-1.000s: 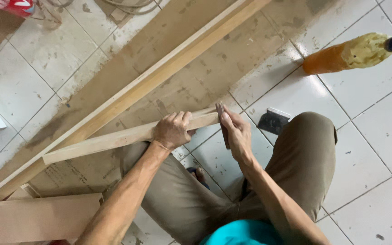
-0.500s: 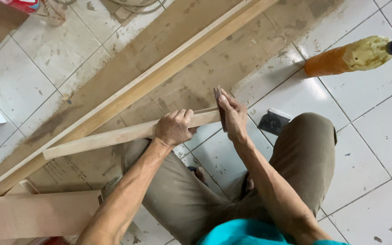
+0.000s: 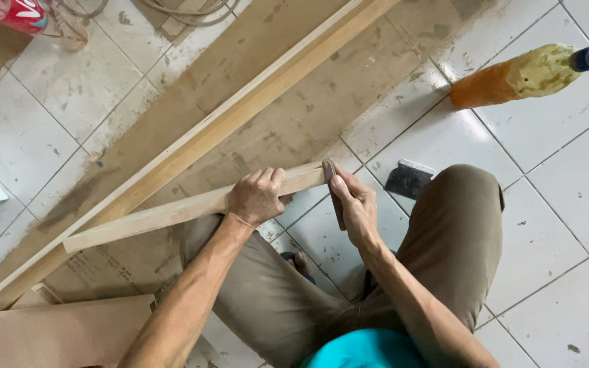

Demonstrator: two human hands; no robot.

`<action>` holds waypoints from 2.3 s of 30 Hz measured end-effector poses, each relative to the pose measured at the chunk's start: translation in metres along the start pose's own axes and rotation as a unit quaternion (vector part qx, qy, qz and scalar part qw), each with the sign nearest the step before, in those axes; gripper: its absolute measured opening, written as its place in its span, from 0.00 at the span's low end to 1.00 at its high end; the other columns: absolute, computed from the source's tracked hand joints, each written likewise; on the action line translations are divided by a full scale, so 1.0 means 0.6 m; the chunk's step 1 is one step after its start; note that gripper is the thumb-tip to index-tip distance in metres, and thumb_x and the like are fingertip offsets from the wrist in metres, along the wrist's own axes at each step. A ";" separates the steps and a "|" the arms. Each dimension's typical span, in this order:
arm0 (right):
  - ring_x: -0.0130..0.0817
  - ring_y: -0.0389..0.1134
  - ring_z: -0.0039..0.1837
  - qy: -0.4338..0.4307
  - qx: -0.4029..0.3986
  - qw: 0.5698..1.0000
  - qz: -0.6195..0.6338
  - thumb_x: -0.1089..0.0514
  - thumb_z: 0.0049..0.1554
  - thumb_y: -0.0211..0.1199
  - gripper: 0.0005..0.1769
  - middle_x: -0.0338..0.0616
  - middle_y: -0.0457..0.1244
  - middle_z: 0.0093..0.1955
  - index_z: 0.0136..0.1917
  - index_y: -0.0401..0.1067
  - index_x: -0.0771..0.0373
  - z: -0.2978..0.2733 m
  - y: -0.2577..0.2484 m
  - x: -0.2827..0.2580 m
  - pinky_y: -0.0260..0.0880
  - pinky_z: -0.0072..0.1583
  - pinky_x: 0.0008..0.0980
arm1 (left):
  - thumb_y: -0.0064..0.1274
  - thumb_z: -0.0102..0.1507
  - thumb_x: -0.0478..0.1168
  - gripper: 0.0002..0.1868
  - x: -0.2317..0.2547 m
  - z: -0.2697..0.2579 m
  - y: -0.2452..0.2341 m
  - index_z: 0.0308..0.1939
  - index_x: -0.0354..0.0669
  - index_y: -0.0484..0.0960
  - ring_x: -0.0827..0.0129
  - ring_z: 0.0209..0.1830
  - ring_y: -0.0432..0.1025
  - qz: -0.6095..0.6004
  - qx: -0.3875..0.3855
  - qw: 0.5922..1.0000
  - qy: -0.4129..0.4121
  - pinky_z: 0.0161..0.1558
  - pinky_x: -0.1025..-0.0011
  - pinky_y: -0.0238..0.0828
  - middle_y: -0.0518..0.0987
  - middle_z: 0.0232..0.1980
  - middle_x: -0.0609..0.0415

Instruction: The person prepares wooden boards by applying glue to the edges, joining them, and then sanding the surfaces and edges with sandpaper.

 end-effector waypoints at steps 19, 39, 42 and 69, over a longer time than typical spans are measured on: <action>0.54 0.66 0.69 0.106 -0.023 0.994 0.031 0.39 0.55 0.66 0.28 0.60 0.67 0.64 0.67 0.76 0.47 0.043 0.044 0.106 0.63 0.68 0.46 | 0.64 0.50 0.60 0.22 0.001 -0.017 0.004 0.33 0.52 0.74 0.61 0.27 0.78 0.021 -0.005 1.000 0.000 0.31 0.67 0.76 0.76 0.28 0.55; 0.35 0.64 0.45 -0.029 -0.026 0.987 0.158 0.49 0.59 0.67 0.23 0.51 0.67 0.44 0.66 0.76 0.52 -0.011 -0.074 -0.025 0.64 0.49 0.35 | 0.66 0.51 0.60 0.23 -0.002 -0.018 0.014 0.33 0.51 0.74 0.61 0.27 0.78 0.018 -0.010 1.000 -0.005 0.30 0.68 0.76 0.75 0.27 0.55; 0.26 0.63 0.33 -0.152 0.016 0.964 0.217 0.52 0.61 0.65 0.21 0.44 0.66 0.33 0.67 0.74 0.56 0.014 -0.194 -0.110 0.65 0.39 0.25 | 0.67 0.52 0.60 0.23 0.005 -0.007 -0.011 0.32 0.50 0.75 0.62 0.26 0.78 0.013 -0.032 0.999 -0.003 0.29 0.69 0.77 0.75 0.27 0.56; 0.67 0.60 0.64 -0.271 0.412 0.774 -0.398 0.52 0.62 0.63 0.27 0.62 0.57 0.72 0.73 0.70 0.61 0.025 -0.454 0.350 0.60 0.64 0.63 | 0.59 0.59 0.50 0.24 -0.207 -0.211 -0.059 0.58 0.52 0.77 0.54 0.43 0.79 0.002 -0.178 0.961 -0.212 0.45 0.56 0.77 0.84 0.42 0.50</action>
Point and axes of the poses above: each hand's wrist, its own z-axis towards the middle knuckle, its own y-axis out of the palm, x = y × z, the point moved 7 cm from there along z, towards the middle knuckle
